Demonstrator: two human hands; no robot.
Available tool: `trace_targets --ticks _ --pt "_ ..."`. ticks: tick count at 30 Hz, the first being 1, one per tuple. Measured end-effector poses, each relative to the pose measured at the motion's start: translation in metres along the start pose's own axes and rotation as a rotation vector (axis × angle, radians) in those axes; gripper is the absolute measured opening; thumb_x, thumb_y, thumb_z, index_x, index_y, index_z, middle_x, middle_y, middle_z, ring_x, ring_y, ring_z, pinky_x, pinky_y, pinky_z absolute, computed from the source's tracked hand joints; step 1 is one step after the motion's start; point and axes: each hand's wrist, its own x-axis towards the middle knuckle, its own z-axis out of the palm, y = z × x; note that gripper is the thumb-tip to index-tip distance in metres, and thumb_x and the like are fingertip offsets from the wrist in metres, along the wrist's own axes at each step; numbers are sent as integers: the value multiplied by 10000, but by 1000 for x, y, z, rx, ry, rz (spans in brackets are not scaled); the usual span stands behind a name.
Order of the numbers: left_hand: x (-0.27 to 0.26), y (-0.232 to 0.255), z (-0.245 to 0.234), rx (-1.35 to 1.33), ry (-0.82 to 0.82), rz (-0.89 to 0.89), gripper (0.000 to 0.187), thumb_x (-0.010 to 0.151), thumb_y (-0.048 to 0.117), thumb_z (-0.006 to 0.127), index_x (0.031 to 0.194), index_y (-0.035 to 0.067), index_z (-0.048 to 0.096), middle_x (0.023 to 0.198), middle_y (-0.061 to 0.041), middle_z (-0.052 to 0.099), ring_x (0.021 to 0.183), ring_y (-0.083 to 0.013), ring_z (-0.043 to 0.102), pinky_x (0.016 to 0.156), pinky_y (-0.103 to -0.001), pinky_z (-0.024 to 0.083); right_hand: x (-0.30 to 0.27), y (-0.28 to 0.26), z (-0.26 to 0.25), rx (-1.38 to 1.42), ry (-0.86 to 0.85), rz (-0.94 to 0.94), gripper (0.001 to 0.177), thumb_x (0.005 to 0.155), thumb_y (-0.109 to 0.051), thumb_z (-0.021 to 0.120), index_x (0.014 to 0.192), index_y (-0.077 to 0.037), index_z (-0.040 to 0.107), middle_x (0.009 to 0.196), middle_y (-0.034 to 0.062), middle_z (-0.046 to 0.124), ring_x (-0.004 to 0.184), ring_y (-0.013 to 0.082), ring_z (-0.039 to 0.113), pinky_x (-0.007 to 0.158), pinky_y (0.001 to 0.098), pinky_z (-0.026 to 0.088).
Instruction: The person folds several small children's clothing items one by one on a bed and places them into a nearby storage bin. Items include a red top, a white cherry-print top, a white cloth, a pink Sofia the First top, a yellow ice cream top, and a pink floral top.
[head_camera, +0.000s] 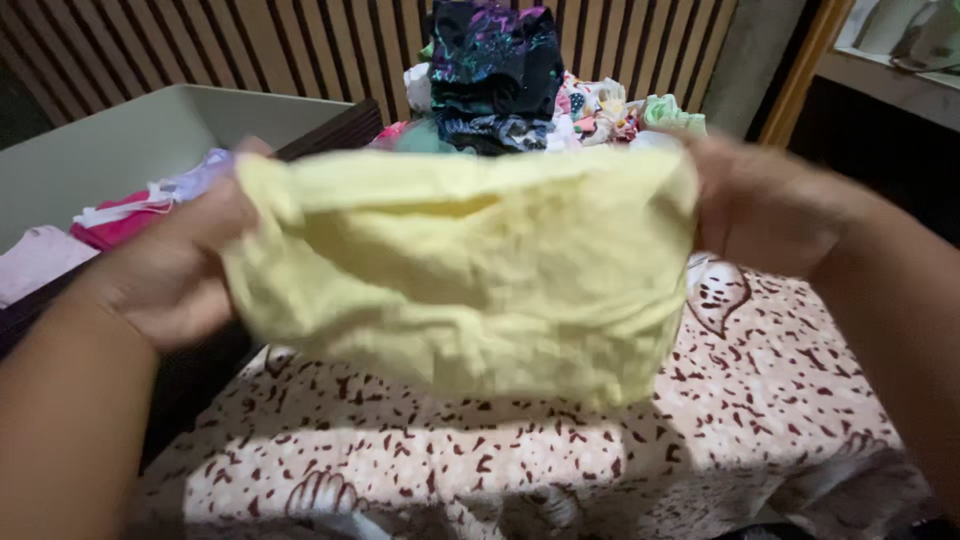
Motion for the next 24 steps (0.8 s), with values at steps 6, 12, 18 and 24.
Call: trace_targets --ticks 6,12,18,24 --pt "-11 -5 -17 -112 100 5 769 977 164 593 1665 170 250 1297 -137 581 1151 -222 616 941 -340 596 -6 5 11 53 155 39 711 953 -167 656 1638 -214 472 1265 133 632 1111 324 662 1058 579 500" --pt "22 6 -5 -99 512 -42 518 966 105 606 1478 87 526 1313 -163 609 1122 -224 683 1015 -340 532 1 -13 61 -118 703 64 394 992 -161 522 1357 -67 636 1253 152 707 1193 285 644 1069 435 503" --pt "10 24 12 -29 493 187 522 957 83 672 1457 132 530 1328 -127 575 1163 -212 634 1079 -373 495 1 -12 26 -38 734 -242 209 938 -88 636 1137 -47 683 1157 118 701 1116 229 681 1012 374 487" --pt "-34 -40 12 193 457 -111 595 827 81 597 1411 184 547 1229 -4 688 1103 -177 642 962 -355 499 -41 83 -34 -81 650 -12 85 881 -32 655 960 -60 646 993 80 676 974 209 619 914 326 471"
